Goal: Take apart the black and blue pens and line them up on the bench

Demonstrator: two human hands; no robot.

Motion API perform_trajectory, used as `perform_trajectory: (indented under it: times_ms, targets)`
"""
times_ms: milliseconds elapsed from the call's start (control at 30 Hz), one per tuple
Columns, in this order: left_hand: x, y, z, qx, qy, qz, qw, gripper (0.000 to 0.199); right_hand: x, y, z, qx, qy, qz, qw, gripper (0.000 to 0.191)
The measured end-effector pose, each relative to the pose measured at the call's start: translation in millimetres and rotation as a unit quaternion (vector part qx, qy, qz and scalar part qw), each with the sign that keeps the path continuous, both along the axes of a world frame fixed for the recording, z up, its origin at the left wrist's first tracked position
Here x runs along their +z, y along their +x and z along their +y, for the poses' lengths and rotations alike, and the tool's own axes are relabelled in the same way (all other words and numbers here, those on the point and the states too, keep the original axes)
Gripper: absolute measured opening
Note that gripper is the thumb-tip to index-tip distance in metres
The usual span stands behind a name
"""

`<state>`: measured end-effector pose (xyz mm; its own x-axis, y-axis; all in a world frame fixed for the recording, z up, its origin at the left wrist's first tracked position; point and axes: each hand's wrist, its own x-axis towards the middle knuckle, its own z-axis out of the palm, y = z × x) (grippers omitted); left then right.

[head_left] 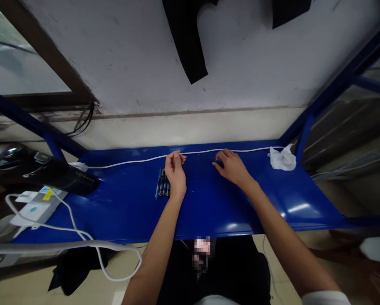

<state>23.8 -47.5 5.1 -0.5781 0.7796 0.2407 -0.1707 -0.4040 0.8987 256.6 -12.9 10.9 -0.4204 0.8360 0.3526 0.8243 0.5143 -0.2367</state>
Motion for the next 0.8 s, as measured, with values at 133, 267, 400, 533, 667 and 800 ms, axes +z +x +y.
perform_trajectory:
  times_ms: [133, 267, 400, 533, 667, 800]
  targets:
    - [0.6, 9, -6, -0.055, 0.006, 0.043, 0.998, 0.031, -5.3, 35, -17, -0.035, -0.006, -0.061, 0.998, 0.024]
    - [0.9, 17, -9, -0.152, 0.0, 0.109, 0.982, 0.031, -14.4, 42, -29, -0.039, -0.004, -0.041, 0.998, 0.025]
    - [11.9, 15, -6, -0.242, 0.003, 0.217, 0.946, 0.026, -16.1, 36, -32, -0.034, 0.0, -0.051, 0.998, 0.026]
    - [24.0, -1, -2, -0.284, 0.039, 0.348, 0.892, 0.025, -12.9, 26, -33, -0.035, 0.017, -0.076, 0.996, 0.029]
    - [19.3, -23, -1, -0.193, 0.063, 0.392, 0.897, 0.03, -5.7, 11, -28, -0.008, 0.044, -0.044, 0.998, 0.034]
    - [10.0, -39, -1, -0.136, 0.057, 0.317, 0.937, 0.031, 1.3, -13, -12, 0.061, 0.089, 0.109, 0.988, 0.025]
